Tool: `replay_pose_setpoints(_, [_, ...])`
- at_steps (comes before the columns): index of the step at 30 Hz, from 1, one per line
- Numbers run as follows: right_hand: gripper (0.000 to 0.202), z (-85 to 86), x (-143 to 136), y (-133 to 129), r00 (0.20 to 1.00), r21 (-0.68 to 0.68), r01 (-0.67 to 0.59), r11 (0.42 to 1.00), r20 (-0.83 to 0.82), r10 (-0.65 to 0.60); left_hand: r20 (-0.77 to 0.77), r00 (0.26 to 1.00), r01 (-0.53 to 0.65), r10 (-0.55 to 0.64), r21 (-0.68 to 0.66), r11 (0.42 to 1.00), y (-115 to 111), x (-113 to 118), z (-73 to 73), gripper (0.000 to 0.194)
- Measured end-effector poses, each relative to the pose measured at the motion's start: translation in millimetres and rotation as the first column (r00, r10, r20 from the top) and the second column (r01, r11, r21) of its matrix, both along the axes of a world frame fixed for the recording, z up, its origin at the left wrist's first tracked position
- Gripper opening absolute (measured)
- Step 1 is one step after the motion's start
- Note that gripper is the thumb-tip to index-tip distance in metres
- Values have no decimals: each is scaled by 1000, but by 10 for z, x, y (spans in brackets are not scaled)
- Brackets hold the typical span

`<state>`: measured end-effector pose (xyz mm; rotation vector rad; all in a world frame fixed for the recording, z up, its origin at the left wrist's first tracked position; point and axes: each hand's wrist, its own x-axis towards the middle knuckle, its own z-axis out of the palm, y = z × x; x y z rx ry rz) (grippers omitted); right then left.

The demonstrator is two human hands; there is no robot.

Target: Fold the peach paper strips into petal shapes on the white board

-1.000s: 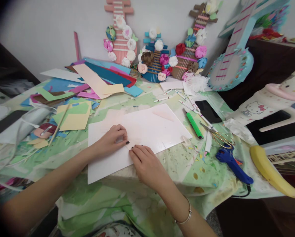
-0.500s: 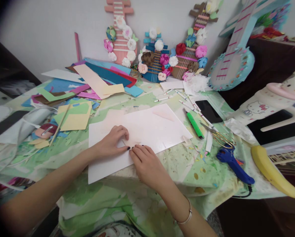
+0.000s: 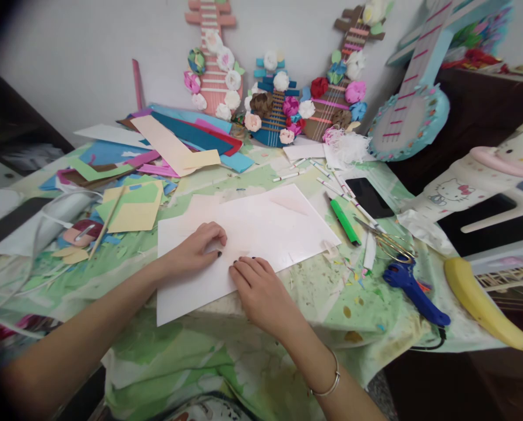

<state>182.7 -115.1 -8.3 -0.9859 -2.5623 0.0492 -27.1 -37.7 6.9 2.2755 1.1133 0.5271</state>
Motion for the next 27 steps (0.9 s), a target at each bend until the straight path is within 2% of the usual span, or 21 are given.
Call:
replay_pose_setpoints(5, [36,2,8,3,1000,-2,-5,1000,-15,5,86,987,-138,138,-1,990,27,-23,-54,29])
replay_pose_setpoints(8, [37,10,9,2,1000,-8,-4,1000,-18,4,156,968,-195,196,-17,981,6,-31,-64,27])
replay_pose_setpoints(11, [37,14,8,0,1000,-10,-7,1000,-21,7,138,975,-175,172,7,985,-37,-10,-47,17])
replay_pose_setpoints(16, [37,6,10,1,1000,-6,-7,1000,-25,7,7,992,-123,123,58,991,-46,21,-10,19])
replay_pose_setpoints(20, [36,7,6,-2,1000,-21,-5,1000,-14,4,46,994,-100,100,-3,995,10,-31,-10,21])
replay_pose_setpoints(23, [35,0,-1,-6,1000,-32,0,999,-11,-1,119,982,-144,144,-7,990,34,-69,-36,27])
replay_pose_setpoints(25, [33,-5,11,3,1000,-28,-1,1000,-21,0,159,973,-174,165,41,984,19,-87,-50,29])
replay_pose_setpoints(27, [28,5,52,33,999,-19,3,1000,-40,-4,135,983,-145,125,144,979,-28,-106,-48,28])
